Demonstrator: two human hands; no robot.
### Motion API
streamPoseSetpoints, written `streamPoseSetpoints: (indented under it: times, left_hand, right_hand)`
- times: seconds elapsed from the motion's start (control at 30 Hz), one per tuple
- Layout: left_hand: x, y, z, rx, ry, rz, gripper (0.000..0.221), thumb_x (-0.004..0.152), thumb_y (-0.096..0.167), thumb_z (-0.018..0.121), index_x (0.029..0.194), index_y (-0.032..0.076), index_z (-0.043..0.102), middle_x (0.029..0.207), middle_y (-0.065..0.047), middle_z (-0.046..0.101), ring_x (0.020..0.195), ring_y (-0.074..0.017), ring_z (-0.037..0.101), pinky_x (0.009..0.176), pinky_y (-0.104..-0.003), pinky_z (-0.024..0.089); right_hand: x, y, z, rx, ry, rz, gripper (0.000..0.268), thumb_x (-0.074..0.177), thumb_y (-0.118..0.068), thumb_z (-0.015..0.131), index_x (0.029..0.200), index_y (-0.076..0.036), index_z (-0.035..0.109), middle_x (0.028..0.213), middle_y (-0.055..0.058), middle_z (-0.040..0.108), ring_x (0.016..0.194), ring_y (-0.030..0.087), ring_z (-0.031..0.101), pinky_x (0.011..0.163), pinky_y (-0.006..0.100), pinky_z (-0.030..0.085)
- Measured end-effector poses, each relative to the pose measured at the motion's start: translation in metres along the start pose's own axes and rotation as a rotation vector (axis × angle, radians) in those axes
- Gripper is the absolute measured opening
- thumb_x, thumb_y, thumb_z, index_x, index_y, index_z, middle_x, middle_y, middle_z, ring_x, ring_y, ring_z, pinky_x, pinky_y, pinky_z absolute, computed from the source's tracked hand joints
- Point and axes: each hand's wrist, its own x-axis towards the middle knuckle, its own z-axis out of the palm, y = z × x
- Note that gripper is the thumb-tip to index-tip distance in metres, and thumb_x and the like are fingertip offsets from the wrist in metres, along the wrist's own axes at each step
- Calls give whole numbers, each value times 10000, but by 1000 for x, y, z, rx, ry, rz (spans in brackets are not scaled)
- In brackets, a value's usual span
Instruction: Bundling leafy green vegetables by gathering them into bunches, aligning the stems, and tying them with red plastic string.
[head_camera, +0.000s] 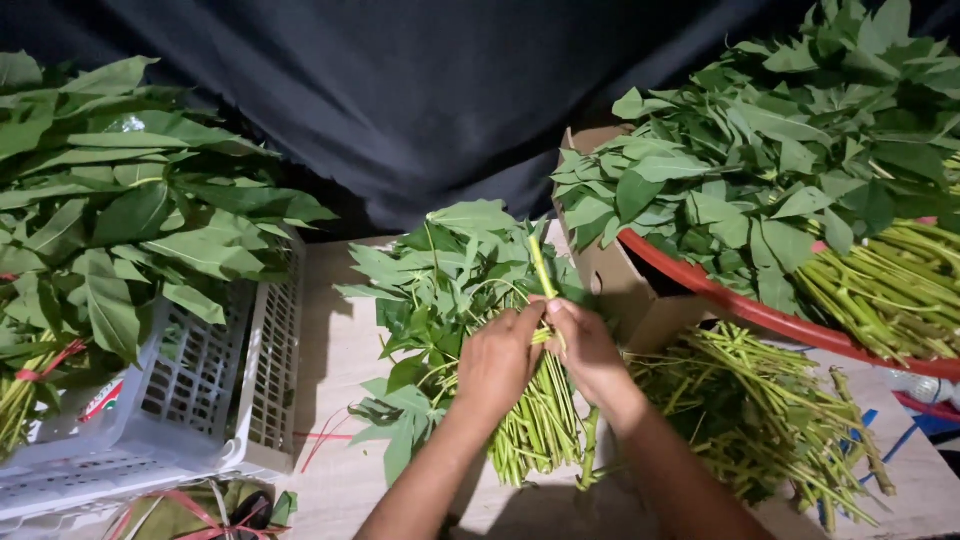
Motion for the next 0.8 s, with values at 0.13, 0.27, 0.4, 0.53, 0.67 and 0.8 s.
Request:
streamPoseSetpoints:
  times: [0.13, 0.27, 0.4, 0.53, 0.67, 0.8]
  left_hand:
    - [1, -3, 21, 85, 96, 92, 297, 873, 300, 690, 1145, 184, 656, 839, -70, 617, 810, -340, 689, 686, -468, 583]
    - [2, -9, 43, 66, 96, 108, 196, 862, 295, 694, 1018, 179, 667, 830, -61, 625, 790, -322, 696, 678, -464, 588]
    - [0, -4, 52, -46, 103, -10, 184, 949, 323, 600, 948, 143, 639, 806, -82, 634, 768, -359, 705, 655, -496, 581]
    - [-5, -2, 35, -106, 169, -50, 143, 958, 256, 598, 921, 131, 657, 785, -74, 644, 729, -360, 703, 648, -479, 575]
    - [-20, -25, 37, -271, 288, -59, 209, 1014, 273, 578, 879, 131, 651, 782, -85, 630, 729, -361, 692, 643, -456, 559]
    - [-35, -33, 8, -478, 402, -113, 237, 1017, 121, 512, 799, 105, 603, 845, -59, 578, 807, -284, 611, 745, -392, 521]
  right_hand:
    - [-17, -39, 5, 132, -72, 70, 422, 1028, -331, 502, 1310, -110, 725, 1243, 65, 726, 960, 172, 614, 717, 213, 496]
    - [-12, -25, 3, 337, -163, -3, 455, 1060, -262, 453, 1363, 31, 626, 1331, 219, 679, 1200, 274, 609, 1062, 405, 472]
    - [-1, -10, 7, 462, -161, -107, 436, 1080, -266, 432, 1326, 45, 614, 1267, 204, 709, 1189, 281, 658, 1121, 413, 451]
    - [23, 9, -7, 455, -186, -37, 460, 1075, -336, 447, 1349, -3, 607, 1256, 162, 715, 1173, 290, 671, 924, 302, 484]
    - [40, 22, -4, 322, -130, -96, 299, 976, -177, 561, 1213, -12, 640, 889, 73, 653, 730, 169, 615, 628, 276, 508]
    - [59, 36, 15, -140, -197, -329, 209, 849, -56, 788, 1039, -142, 793, 851, 34, 779, 760, 107, 714, 668, 241, 578]
